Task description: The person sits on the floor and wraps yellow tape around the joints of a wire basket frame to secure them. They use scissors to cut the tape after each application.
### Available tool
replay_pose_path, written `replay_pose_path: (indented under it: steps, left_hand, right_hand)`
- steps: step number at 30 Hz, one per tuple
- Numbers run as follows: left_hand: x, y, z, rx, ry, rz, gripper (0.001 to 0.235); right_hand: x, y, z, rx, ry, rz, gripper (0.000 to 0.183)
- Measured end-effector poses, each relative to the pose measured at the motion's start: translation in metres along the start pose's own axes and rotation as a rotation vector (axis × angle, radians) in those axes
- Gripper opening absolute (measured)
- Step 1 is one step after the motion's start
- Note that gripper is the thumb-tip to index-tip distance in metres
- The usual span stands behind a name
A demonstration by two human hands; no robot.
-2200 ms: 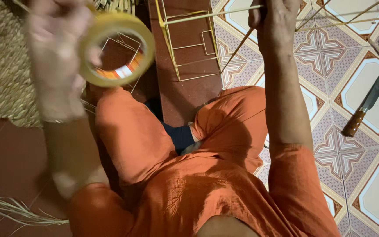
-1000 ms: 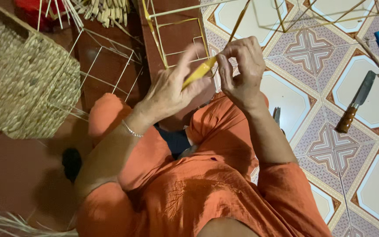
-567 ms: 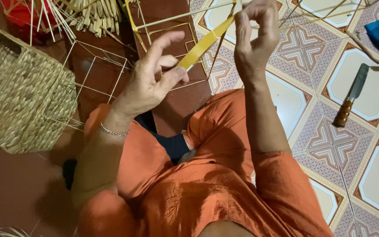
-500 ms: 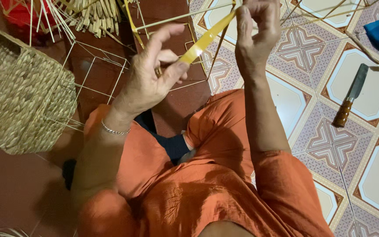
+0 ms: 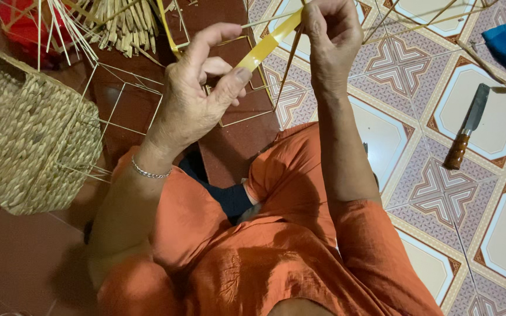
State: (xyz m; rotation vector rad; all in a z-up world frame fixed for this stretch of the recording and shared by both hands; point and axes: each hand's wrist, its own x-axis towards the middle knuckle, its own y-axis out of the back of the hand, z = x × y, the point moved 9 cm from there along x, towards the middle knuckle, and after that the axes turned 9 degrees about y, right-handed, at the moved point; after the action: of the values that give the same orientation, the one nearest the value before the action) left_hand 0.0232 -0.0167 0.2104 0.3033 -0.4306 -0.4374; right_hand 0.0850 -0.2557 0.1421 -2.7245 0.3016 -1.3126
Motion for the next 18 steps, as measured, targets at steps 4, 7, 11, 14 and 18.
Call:
replay_pose_path:
  steps: [4,7,11,14,18]
  left_hand:
    - [-0.006,0.008,0.003,-0.06,-0.045,-0.001,0.037]
    - [-0.008,0.016,-0.001,-0.186,0.057,-0.037,0.034]
    - [-0.009,0.035,-0.001,-0.147,0.2,-0.033,0.032]
    - [-0.007,0.057,0.005,-0.127,0.25,-0.018,0.028]
    - [-0.008,0.079,0.018,-0.103,0.253,-0.024,0.02]
  right_hand:
    - [0.0,-0.009,-0.001,0.085,-0.023,-0.064,0.009]
    - [-0.002,-0.009,-0.001,0.084,-0.002,-0.029,0.019]
    - [-0.004,-0.006,0.007,0.023,-0.003,0.025,0.015]
    - [-0.004,-0.005,0.012,0.011,-0.009,0.048,0.015]
    - [-0.007,-0.002,0.01,0.001,-0.001,0.059,0.014]
